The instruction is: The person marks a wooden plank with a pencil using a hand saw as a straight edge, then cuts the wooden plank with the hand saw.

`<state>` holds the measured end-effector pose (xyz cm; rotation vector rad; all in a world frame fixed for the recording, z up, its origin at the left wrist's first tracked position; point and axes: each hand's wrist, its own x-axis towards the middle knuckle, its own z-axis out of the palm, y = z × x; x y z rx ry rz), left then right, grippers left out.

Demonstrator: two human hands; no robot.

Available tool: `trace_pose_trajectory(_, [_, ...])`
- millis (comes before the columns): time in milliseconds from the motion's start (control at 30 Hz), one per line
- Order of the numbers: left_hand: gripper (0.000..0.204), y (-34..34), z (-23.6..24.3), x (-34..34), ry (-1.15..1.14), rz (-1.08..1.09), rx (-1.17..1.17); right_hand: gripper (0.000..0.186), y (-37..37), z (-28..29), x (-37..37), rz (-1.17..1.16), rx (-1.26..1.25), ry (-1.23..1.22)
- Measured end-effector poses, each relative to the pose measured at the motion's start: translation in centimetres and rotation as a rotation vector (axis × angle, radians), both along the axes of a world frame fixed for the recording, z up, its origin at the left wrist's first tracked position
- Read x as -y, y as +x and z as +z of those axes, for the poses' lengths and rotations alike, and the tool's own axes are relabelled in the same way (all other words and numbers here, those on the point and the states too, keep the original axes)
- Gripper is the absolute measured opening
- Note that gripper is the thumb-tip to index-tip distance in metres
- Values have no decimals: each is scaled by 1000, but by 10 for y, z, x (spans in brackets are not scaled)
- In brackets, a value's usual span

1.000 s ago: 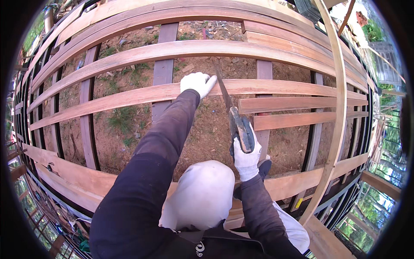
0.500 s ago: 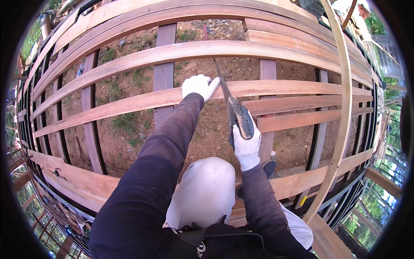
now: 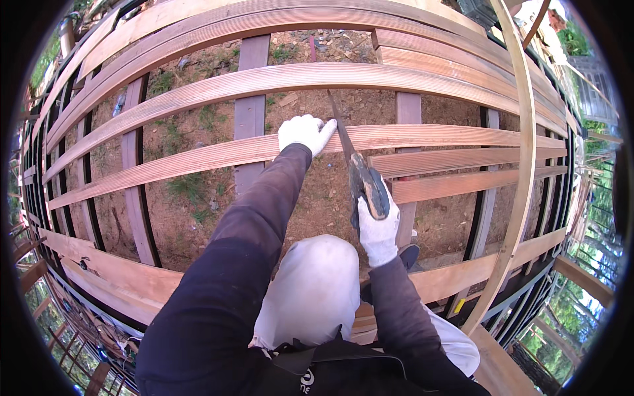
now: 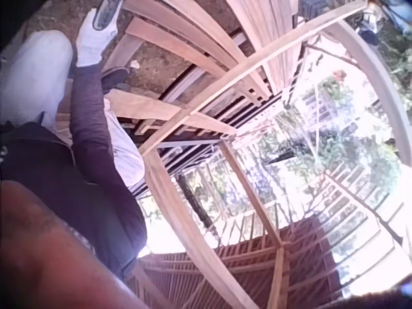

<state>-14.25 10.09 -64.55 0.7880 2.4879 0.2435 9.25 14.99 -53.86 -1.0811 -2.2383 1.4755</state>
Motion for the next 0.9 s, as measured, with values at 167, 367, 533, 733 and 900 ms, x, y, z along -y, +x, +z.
trace_pose_trajectory(167, [61,-4,7,4,44,17,-34,59,29,12,5,12,-1,43])
trace_pose_trajectory(367, [62,3,4,-7,57,0,2,55,-46,-13,-24,-24,32,-25])
trace_pose_trajectory(533, [62,4,-3,4,43,6,-24,63,38,29,14,10,47,37])
trace_pose_trajectory(733, [58,-4,-1,-5,63,-14,-100,61,-3,50,22,178,60,-113])
trace_pose_trajectory(900, [58,4,0,5,141,53,-76,64,34,37,29,-16,-47,-50])
